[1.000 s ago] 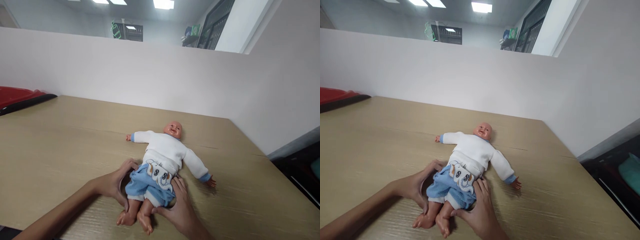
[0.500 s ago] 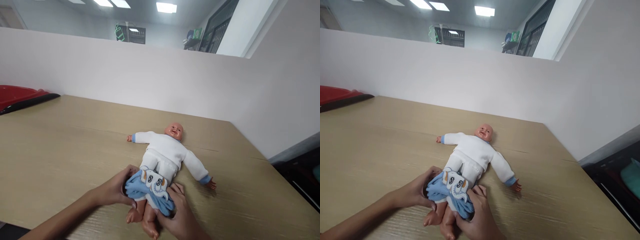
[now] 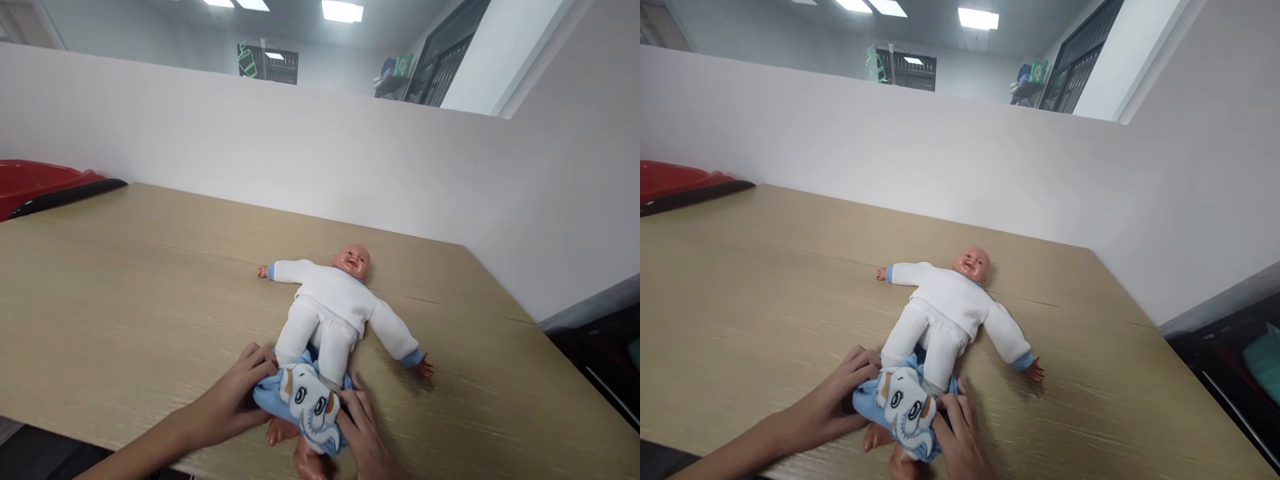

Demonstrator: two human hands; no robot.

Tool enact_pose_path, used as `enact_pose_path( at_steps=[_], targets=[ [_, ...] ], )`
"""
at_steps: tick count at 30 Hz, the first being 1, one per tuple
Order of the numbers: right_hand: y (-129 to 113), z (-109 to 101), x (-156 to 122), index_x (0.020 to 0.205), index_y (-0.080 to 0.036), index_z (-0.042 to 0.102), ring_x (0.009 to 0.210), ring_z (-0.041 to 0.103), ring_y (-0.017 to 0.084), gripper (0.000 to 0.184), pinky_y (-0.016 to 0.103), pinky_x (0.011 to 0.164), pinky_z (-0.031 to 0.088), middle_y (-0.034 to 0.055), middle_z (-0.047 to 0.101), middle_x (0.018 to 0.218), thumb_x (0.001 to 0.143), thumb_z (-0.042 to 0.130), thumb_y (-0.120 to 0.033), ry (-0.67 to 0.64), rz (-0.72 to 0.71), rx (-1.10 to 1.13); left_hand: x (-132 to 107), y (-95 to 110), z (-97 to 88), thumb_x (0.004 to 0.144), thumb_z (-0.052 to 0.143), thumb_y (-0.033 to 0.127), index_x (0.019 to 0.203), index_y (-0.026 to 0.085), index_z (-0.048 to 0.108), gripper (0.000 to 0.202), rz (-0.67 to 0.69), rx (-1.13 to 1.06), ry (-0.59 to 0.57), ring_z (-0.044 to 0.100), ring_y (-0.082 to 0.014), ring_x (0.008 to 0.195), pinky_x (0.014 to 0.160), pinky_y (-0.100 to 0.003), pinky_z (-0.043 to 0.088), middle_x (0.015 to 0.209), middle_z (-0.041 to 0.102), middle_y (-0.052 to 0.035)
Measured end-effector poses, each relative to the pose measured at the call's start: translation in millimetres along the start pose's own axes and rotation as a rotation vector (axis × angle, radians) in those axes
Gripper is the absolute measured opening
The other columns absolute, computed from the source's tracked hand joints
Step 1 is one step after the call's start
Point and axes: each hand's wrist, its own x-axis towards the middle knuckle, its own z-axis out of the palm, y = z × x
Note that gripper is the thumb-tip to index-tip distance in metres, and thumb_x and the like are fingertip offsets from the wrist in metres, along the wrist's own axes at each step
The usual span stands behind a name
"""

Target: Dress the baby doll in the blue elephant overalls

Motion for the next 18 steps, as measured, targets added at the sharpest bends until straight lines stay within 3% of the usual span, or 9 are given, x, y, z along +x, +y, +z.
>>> enact_pose_path(
  at_steps=[4,7,11,14,18],
  targets=[
    [10,4,-9,0.134,-0.027,0.064,0.131,0.058,0.04,0.084,0.053,0.116,0.044,0.0126,0.069,0.127,0.062,0.085,-0.064,-0.131,-0.025,0.013,-10,7,-2.2,0.081,0.083,0.043,0.125,0.024,0.056,0.055,0.009,-0.102,-0.014,0.049,-0.0292,0.118,0.104,-0.043,0.046,0.131,0.058,-0.0102],
    [0,4,-6,0.124,-0.024,0.066,0.12,0.062,0.038,0.076,0.051,0.112,0.045,0.0116,0.07,0.119,0.057,0.088,-0.054,-0.08,0.027,0.033,-16,11,-1.4,0.064,0.094,0.053,0.123,0.024,0.057,0.076,-0.092,-0.094,-0.072,0.05,-0.0295,0.114,0.1,-0.042,0.049,0.124,0.059,-0.0081],
    [-15,7,-3,0.111,-0.023,0.064,0.101,0.065,0.031,0.05,0.045,0.104,0.047,0.0056,0.072,0.099,0.062,0.073,-0.02,0.062,0.036,-0.011,-19,15,10.4,0.061,0.092,0.033,0.119,0.023,0.058,0.068,-0.21,0.008,-0.04,0.055,-0.0264,0.102,0.087,-0.035,0.05,0.111,0.06,-0.005],
    [-19,9,-4,0.114,-0.024,0.061,0.102,0.066,0.03,0.055,0.04,0.098,0.048,0.0043,0.073,0.098,0.06,0.063,-0.01,0.155,0.047,-0.048,-22,19,22.4,0.061,0.08,0.019,0.112,0.022,0.058,0.055,-0.196,0.07,0.02,0.057,-0.0249,0.096,0.081,-0.033,0.048,0.105,0.061,-0.0044],
    [-20,10,-6,0.121,-0.024,0.058,0.099,0.068,0.03,0.065,0.039,0.093,0.051,0.0032,0.074,0.099,0.058,0.059,-0.008,0.2,0.011,-0.118,-24,24,31.8,0.066,0.069,0.01,0.096,0.022,0.062,0.033,-0.135,0.103,0.038,0.058,-0.0246,0.097,0.082,-0.032,0.047,0.102,0.063,-0.0053]
  ],
)
